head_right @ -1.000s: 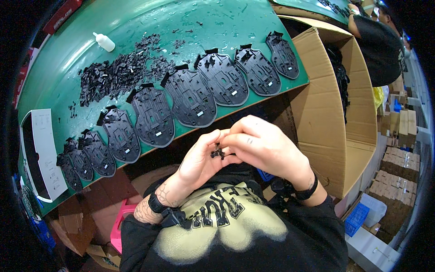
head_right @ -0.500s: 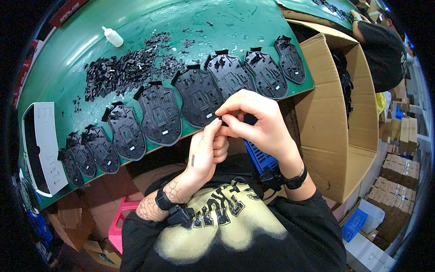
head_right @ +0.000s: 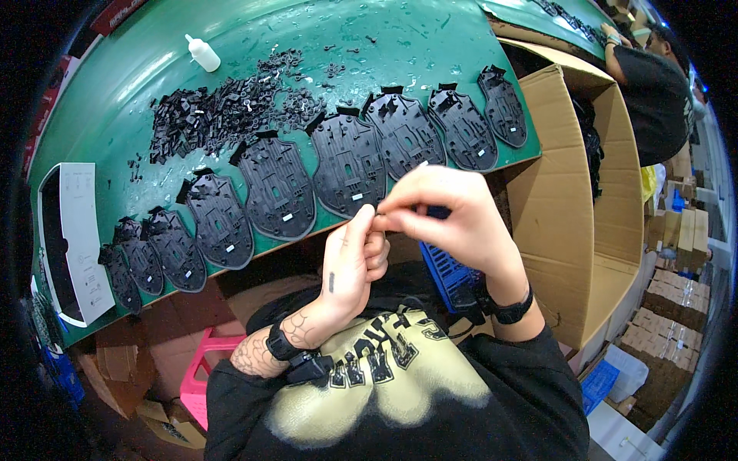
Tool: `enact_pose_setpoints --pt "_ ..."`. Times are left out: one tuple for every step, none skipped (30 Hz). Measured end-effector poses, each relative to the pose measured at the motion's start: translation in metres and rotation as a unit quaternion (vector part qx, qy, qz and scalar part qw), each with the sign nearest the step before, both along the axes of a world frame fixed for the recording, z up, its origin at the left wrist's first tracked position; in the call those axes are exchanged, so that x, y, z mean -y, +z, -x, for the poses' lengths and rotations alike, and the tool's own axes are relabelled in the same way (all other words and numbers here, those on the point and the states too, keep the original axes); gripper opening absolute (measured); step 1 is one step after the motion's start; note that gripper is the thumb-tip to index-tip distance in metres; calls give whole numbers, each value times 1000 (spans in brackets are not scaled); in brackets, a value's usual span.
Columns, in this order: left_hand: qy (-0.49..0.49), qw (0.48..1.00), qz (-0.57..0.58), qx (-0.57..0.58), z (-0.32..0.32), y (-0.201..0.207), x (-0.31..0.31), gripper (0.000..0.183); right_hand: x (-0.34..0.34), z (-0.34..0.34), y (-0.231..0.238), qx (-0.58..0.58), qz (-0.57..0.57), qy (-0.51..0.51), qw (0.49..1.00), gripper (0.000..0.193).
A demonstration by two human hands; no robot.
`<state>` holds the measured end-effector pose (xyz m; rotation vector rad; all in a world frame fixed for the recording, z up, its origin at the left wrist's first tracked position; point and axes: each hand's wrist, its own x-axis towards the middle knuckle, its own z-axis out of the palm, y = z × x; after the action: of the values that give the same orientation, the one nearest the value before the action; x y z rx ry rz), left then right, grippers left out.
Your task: The person assembles small electronic components on a green workbench. They pick up black plastic casings and small parts, apply glue from a white bottle to the casings, and attach the parts. The person then places the assembled units into a cardboard box.
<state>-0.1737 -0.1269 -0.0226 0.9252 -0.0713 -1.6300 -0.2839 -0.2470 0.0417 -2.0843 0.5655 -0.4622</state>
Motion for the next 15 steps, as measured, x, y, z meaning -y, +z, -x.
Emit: enact_pose_setpoints --pt "-23 999 6 -34 -1 -1 0 45 -4 1 2 -9 2 33 999 14" --pt "-47 997 12 -67 -3 -4 -1 45 -9 4 4 -23 -8 44 999 16" --pt "-70 992 17 -100 -4 -5 -2 45 -13 6 5 -42 29 58 997 18" --pt "-106 990 5 -94 -3 -4 -2 48 -15 7 6 -61 66 73 993 19" --pt "-116 987 2 -107 -1 -1 -2 48 -18 8 6 -60 75 81 992 22" --pt "-126 985 -1 -119 0 1 -2 48 -18 9 7 -67 80 87 991 22" --pt "-124 983 -9 -132 -1 0 -1 46 -18 10 9 -74 84 93 989 22" --pt "-114 985 -1 -131 0 0 -2 45 -18 10 11 -82 89 98 988 22" --pt "-103 986 8 -129 1 -2 -2 44 -17 9 13 -74 88 90 989 22" --pt "-92 987 16 -127 1 -4 -2 44 -15 10 12 -59 75 54 994 20" --pt "-79 987 36 -137 0 -5 -2 43 -11 8 10 -40 82 23 996 19" --pt "-73 991 38 -103 -1 -4 -1 46 -5 6 7 -21 88 -7 996 17" --pt "-82 994 56 -54 -4 -4 -2 47 -1 2 4 -10 73 -43 996 15" --pt "-91 993 71 -6 -7 -5 -4 48 2 1 -1 -18 33 -75 996 15" --pt "-73 993 65 61 -7 0 -3 51 3 -2 -5 -18 41 -86 995 15"
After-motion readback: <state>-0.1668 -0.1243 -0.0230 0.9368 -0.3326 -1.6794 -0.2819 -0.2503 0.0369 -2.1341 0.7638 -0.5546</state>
